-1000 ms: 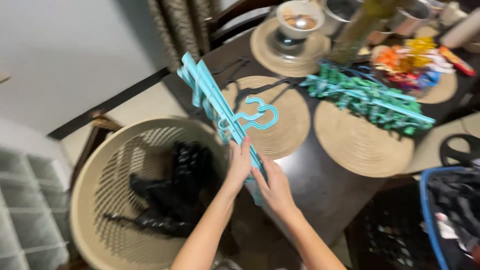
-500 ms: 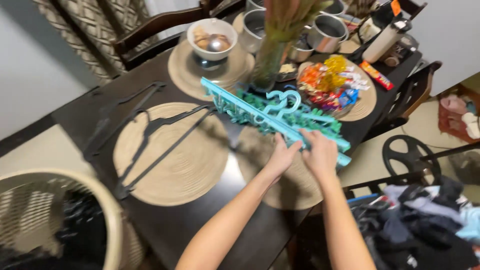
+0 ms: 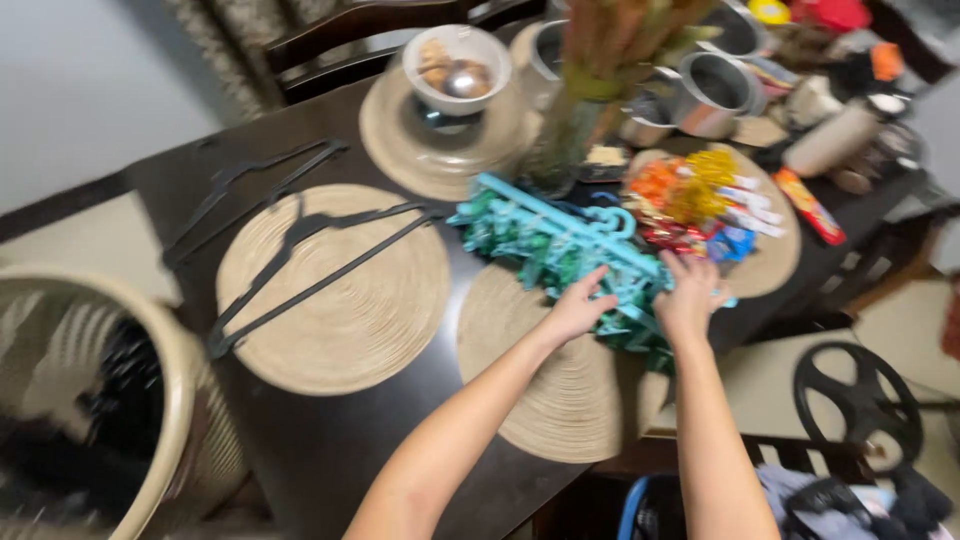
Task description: Organize and sort various types of laundry hangers and clothes from a basket onto a table.
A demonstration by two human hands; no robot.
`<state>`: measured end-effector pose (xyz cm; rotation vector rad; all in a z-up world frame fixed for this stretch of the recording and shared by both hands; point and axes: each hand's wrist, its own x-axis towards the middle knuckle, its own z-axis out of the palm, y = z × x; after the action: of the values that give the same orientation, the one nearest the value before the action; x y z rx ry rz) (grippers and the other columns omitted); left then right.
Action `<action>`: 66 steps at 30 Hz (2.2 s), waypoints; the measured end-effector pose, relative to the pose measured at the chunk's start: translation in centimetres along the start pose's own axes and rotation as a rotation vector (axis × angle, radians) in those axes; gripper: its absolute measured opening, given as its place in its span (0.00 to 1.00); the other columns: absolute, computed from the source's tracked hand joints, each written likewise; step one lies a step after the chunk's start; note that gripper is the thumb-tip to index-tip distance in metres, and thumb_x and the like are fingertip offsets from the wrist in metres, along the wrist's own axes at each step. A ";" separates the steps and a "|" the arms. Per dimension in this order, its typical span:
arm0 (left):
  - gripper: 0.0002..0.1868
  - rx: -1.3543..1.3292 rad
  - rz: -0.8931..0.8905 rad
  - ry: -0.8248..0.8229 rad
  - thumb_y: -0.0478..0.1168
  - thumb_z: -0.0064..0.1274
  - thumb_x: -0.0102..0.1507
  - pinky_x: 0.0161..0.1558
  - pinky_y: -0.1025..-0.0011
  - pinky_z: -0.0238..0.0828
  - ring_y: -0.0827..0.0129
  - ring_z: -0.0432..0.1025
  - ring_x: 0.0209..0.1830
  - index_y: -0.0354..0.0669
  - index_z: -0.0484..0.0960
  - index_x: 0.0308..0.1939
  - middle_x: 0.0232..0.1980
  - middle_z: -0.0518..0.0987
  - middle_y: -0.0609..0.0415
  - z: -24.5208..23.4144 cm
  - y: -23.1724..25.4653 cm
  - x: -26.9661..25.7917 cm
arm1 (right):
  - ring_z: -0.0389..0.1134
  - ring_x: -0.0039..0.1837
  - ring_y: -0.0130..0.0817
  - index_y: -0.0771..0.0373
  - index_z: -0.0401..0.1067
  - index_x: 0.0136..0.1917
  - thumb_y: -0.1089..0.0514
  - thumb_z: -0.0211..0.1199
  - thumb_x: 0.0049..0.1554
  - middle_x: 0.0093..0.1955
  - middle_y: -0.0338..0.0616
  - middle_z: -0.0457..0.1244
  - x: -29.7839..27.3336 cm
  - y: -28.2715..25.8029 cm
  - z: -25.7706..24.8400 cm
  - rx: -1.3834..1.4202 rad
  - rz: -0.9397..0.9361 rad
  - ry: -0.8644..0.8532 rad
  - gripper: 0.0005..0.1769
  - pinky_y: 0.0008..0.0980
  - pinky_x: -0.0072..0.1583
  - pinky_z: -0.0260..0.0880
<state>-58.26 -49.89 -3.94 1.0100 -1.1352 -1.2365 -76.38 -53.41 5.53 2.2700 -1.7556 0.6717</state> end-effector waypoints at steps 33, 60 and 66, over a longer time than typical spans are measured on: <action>0.15 0.740 -0.414 1.010 0.29 0.49 0.62 0.54 0.62 0.74 0.54 0.78 0.50 0.42 0.82 0.51 0.52 0.80 0.48 -64.2 18.6 -62.0 | 0.71 0.57 0.49 0.60 0.76 0.59 0.56 0.69 0.50 0.53 0.54 0.69 -32.4 -83.0 4.2 0.219 -0.752 -1.314 0.22 0.42 0.57 0.72; 0.63 0.647 -0.759 0.727 0.29 0.69 0.45 0.64 0.57 0.63 0.45 0.59 0.68 0.48 0.44 0.77 0.73 0.53 0.42 -59.2 28.2 -61.9 | 0.74 0.45 0.34 0.72 0.78 0.50 0.74 0.52 0.54 0.41 0.47 0.71 -27.5 -80.6 -4.4 1.343 -0.224 -1.425 0.16 0.31 0.54 0.73; 0.32 1.245 -0.077 0.932 0.36 0.67 0.55 0.64 0.51 0.58 0.45 0.62 0.66 0.50 0.75 0.63 0.65 0.67 0.45 -55.8 29.7 -57.4 | 0.73 0.48 0.36 0.74 0.75 0.55 0.69 0.52 0.59 0.45 0.50 0.69 -17.3 -75.5 -11.1 1.888 0.113 -1.195 0.14 0.36 0.56 0.74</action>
<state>2.52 8.29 10.69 2.2238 -1.0080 0.1499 -10.37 -12.81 16.36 4.5573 -1.5647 1.7218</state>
